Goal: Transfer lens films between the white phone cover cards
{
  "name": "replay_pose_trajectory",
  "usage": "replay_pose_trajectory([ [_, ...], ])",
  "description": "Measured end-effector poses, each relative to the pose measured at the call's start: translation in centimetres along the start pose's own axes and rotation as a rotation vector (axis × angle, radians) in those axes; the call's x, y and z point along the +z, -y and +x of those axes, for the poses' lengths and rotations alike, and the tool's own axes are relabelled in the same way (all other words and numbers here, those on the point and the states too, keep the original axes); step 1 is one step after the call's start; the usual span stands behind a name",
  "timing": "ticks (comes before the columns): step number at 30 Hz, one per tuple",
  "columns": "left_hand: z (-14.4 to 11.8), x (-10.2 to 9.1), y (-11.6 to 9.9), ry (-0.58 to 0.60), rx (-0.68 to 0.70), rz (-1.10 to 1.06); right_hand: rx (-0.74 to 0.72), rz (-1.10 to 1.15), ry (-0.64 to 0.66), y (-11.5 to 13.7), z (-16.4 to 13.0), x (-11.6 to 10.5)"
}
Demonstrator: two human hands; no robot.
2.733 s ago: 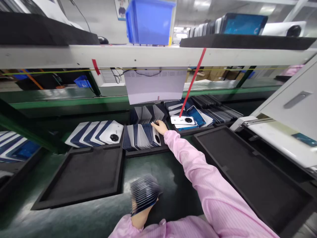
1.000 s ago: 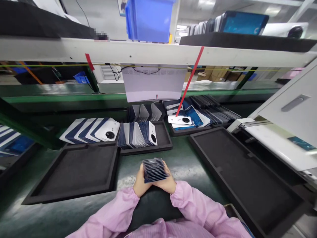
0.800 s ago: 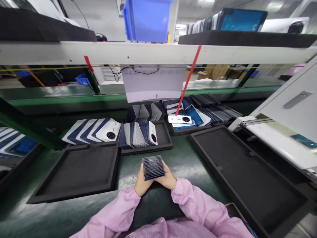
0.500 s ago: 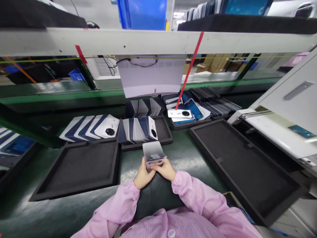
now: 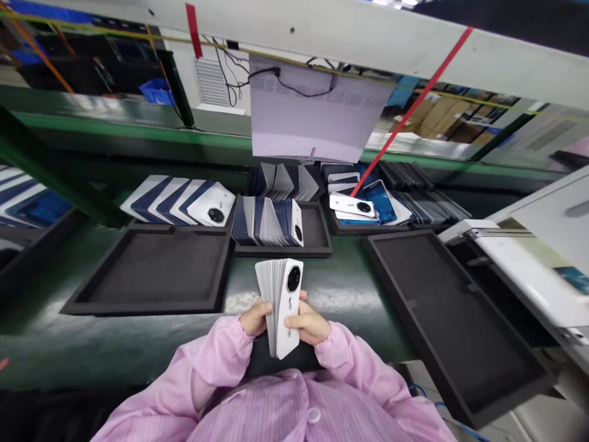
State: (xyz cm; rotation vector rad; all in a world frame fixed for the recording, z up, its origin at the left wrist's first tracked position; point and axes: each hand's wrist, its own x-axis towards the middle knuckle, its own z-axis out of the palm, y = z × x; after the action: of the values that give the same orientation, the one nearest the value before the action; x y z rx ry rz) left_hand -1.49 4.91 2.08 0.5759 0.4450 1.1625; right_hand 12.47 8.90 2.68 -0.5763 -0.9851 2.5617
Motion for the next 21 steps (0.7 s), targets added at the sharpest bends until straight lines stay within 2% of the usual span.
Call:
replay_pose_trajectory([
  [3, -0.1, -0.2, -0.2, -0.035, 0.005, 0.029, 0.081, -0.021, 0.002, 0.4, 0.0, -0.5],
  [5, 0.0, -0.4, -0.3, -0.112, 0.03, 0.056, 0.066, -0.078, -0.061, 0.6, -0.3, -0.8],
  [8, 0.1, -0.5, -0.6, -0.316, 0.104, 0.098, -0.119, -0.261, -0.213, 0.7, -1.0, -0.7],
  [11, 0.2, -0.6, -0.8, -0.475, 0.174, 0.139, -0.265, -0.535, -0.196, 0.8, -1.5, 0.2],
  [13, 0.2, -0.6, -0.7, -0.515, 0.2, 0.16, -0.286, -0.741, -0.163, 0.7, -1.4, 1.0],
  [17, 0.5, -0.3, -0.3, -0.578, 0.251, 0.205, -0.291, -1.084, -0.273, 0.5, -0.2, 2.1],
  [19, 0.7, -0.1, -0.4, -0.594, 0.284, 0.216, -0.325, -1.143, -0.313, 0.4, 0.4, 1.8],
  [21, 0.7, 0.0, -0.9, -0.558, 0.323, 0.201, -0.33, -1.052, -0.308, 0.6, 0.8, 1.0],
])
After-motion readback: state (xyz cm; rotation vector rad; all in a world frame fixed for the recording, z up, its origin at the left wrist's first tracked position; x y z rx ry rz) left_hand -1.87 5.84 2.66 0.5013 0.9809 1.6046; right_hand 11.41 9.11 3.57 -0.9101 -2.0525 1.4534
